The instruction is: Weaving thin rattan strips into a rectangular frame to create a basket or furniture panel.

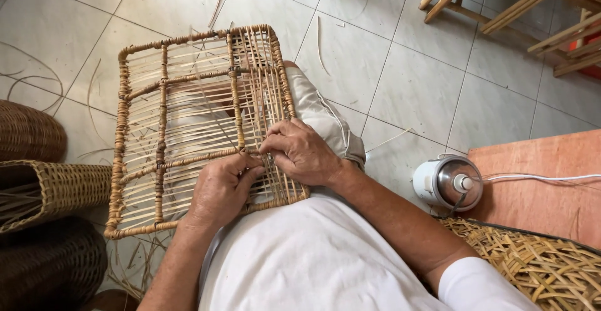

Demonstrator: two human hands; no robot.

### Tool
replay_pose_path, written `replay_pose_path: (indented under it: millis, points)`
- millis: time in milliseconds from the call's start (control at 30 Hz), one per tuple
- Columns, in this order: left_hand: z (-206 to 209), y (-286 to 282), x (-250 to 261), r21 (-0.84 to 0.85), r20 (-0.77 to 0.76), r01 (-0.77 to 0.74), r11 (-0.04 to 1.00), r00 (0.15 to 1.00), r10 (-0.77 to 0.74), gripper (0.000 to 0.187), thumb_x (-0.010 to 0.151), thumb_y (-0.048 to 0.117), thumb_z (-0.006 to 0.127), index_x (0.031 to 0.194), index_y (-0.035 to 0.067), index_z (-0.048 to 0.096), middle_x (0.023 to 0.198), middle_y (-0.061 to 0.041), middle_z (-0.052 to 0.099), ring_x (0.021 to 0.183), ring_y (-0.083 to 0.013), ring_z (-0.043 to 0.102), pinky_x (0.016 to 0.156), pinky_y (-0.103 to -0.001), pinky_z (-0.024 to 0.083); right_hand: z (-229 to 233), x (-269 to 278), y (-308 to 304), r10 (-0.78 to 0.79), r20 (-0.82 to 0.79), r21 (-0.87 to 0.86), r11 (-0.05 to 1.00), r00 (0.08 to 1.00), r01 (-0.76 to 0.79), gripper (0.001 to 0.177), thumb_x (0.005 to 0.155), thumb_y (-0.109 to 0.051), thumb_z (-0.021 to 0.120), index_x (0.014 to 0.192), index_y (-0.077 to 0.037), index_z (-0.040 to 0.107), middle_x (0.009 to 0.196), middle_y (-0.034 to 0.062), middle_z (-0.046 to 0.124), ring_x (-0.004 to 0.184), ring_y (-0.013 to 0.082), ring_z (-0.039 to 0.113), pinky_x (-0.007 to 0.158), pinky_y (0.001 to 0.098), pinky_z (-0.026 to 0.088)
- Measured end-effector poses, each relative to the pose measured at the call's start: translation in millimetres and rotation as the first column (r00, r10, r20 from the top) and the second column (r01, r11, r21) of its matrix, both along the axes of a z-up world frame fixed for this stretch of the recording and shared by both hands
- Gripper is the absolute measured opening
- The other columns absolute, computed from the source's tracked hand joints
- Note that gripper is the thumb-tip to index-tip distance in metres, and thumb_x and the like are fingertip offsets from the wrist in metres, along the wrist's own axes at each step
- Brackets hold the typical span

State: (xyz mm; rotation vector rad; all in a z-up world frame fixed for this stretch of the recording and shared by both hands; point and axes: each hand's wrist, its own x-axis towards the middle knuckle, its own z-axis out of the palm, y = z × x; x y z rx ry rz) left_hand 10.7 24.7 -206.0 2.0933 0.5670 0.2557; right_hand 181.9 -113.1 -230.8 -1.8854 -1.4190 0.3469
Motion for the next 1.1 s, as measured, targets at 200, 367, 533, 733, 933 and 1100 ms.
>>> replay_pose_path:
  millis: [200,367,533,733,933,1100]
  points:
    - [2.9,1.4,-6.5,-0.048,0.054,0.032,0.998,0.998,-0.029,0.007,0.088,0.021,0.08,0.094,0.018,0.079,0.082,-0.007,0.08,0.091,-0.0325,0.077,0.077,-0.044,0.06,-6.2,-3.8,-5.6,-0.014,-0.031,-0.008,1.0,0.999,0.014,0.018,0.089,-0.016,0.069,0.104,-0.024,0.074,0.116,0.0033,0.066,0.107,0.0309,0.065,0.091,0.0456,0.052]
    - [-3.1,5.7,-7.9,-0.061,0.06,0.055,0.997,0.997,-0.051,0.005,0.089,0.021,0.079,0.093,0.018,0.079,0.083,-0.005,0.081,0.092,-0.0312,0.077,0.078,-0.043,0.06,14.1,-24.2,-17.1,-0.037,-0.045,-0.037,0.999,0.998,0.036,0.011,0.085,-0.032,0.078,0.094,-0.028,0.073,0.112,-0.0021,0.066,0.107,0.025,0.064,0.093,0.0391,0.046]
    - [-0.7,3.5,-6.9,-0.081,0.065,0.027,0.996,0.998,-0.021,0.005,0.091,0.022,0.079,0.094,0.018,0.079,0.085,-0.004,0.082,0.089,-0.0294,0.078,0.075,-0.042,0.06,20.1,-22.2,-22.4,0.016,-0.006,-0.036,0.999,1.0,-0.016,0.014,0.088,-0.035,0.078,0.1,-0.03,0.075,0.118,-0.0014,0.066,0.113,0.026,0.061,0.098,0.0402,0.043]
    - [25.4,10.5,8.1,-0.405,-0.179,-0.098,0.909,0.984,0.026,0.01,0.097,0.012,0.072,0.102,0.007,0.078,0.052,-0.003,0.062,0.038,-0.0115,0.054,0.035,-0.027,0.043,25.6,-15.6,-27.7,0.056,-0.149,0.028,0.998,0.987,-0.052,0.009,0.092,-0.019,0.072,0.098,-0.025,0.075,0.118,0.0042,0.069,0.114,0.0318,0.064,0.097,0.0411,0.048]
    - [-9.0,10.7,-2.5,-0.281,0.076,-0.025,0.96,0.996,0.048,0.009,0.094,0.018,0.076,0.098,0.012,0.081,0.083,-0.008,0.08,0.083,-0.0167,0.073,0.079,-0.038,0.057,39.4,-11.8,-28.3,0.232,-0.052,0.007,0.973,0.971,-0.232,0.008,0.091,-0.021,0.073,0.098,-0.024,0.075,0.126,0.0043,0.067,0.122,0.0318,0.061,0.101,0.0445,0.047]
    - [-5.6,11.3,-0.2,-0.204,0.042,-0.05,0.978,0.997,0.06,0.008,0.094,0.023,0.077,0.094,0.016,0.081,0.08,-0.004,0.079,0.068,-0.015,0.066,0.067,-0.034,0.054,42.5,-8.4,-27.7,0.344,0.069,-0.024,0.939,0.936,-0.344,0.01,0.096,-0.032,0.07,0.101,-0.025,0.074,0.128,0.0066,0.062,0.117,0.0312,0.06,0.099,0.0438,0.047]
